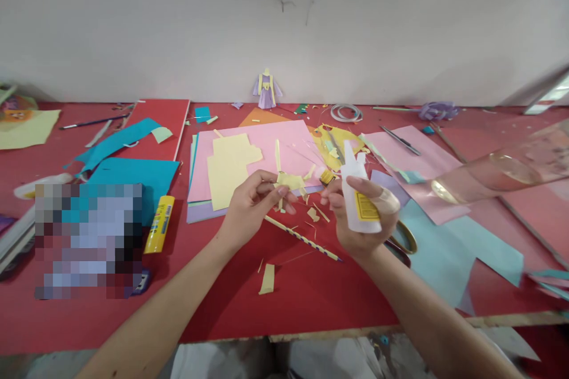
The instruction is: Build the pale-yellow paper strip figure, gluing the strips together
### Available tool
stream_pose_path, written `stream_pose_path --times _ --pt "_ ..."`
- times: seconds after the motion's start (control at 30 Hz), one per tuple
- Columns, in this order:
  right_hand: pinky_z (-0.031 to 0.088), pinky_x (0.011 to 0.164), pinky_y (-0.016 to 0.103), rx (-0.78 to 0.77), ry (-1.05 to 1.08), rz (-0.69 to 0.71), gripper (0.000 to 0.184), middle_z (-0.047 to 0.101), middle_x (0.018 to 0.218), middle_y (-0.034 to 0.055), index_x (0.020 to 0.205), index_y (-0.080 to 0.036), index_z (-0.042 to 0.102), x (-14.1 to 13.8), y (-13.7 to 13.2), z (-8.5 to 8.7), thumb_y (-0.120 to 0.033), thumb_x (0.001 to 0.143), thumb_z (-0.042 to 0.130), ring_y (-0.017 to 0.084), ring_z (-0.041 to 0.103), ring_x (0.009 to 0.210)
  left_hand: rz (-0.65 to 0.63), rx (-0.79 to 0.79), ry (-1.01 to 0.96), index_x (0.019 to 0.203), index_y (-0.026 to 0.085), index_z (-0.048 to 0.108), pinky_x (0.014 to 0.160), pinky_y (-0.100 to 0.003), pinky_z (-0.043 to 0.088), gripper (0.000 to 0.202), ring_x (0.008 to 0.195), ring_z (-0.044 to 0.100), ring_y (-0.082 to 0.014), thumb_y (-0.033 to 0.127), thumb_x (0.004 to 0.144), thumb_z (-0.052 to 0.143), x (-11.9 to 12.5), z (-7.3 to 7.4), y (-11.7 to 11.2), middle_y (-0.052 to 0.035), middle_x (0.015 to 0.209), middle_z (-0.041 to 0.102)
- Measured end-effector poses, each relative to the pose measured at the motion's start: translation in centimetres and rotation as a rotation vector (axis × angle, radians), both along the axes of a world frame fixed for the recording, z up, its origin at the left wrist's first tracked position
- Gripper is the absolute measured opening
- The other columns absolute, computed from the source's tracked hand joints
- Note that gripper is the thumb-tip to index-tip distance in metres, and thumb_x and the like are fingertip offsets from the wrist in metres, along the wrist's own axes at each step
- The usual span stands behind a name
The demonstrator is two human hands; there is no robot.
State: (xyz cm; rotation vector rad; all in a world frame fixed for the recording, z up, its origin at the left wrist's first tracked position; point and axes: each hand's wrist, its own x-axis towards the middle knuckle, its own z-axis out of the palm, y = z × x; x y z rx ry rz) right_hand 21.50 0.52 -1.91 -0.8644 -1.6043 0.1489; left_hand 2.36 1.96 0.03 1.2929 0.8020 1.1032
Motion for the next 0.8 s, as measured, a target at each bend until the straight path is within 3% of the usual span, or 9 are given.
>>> stream_pose_path --times 0.1,0.17,0.4,0.8 --pt "0.057 0.070 0.036 0.038 -0.059 0.011 0.042 0.066 0.088 0.0011 0.116 -0.029 0.054 -0.8 0.1 0.5 -0.009 0.080 0.065 0.017 0.067 0.075 0.012 0.024 0.011 0.090 0.018 0.047 0.067 -0.026 0.051 0.018 0.065 0.068 -0.0132 0.032 0.090 0.059 0.3 -0.1 -0.3 -0.0026 0.078 0.073" --pt "0.057 0.072 0.036 -0.029 -0.094 0.015 0.044 0.065 0.092 0.0028 0.113 -0.028 0.055 -1.2 0.1 0.4 -0.009 0.075 0.070 0.018 0.067 0.080 0.012 0.050 0.062 0.092 0.018 0.049 0.069 -0.026 0.052 0.016 0.070 0.069 -0.0138 0.032 0.090 0.057 0.4 -0.3 -0.6 -0.0023 0.078 0.072" --pt "0.056 0.077 0.036 -0.162 0.037 0.130 0.047 0.063 0.113 0.0059 0.114 -0.028 0.047 -1.8 0.4 0.2 -0.008 0.077 0.068 0.016 0.066 0.085 0.069 0.172 0.274 0.093 0.021 0.051 0.057 -0.019 0.048 0.012 0.070 0.069 -0.0125 0.029 0.089 0.058 0.2 -0.2 -1.1 0.0000 0.078 0.070" --pt "0.054 0.079 0.034 -0.275 -0.066 0.146 0.044 0.064 0.102 0.0046 0.117 -0.026 0.050 -1.9 0.1 -0.5 -0.009 0.079 0.063 0.018 0.065 0.091 0.013 0.252 0.437 0.082 0.019 0.056 0.063 -0.021 0.051 0.019 0.063 0.066 -0.0114 0.034 0.092 0.052 -0.2 -0.4 -0.3 -0.0005 0.073 0.068"
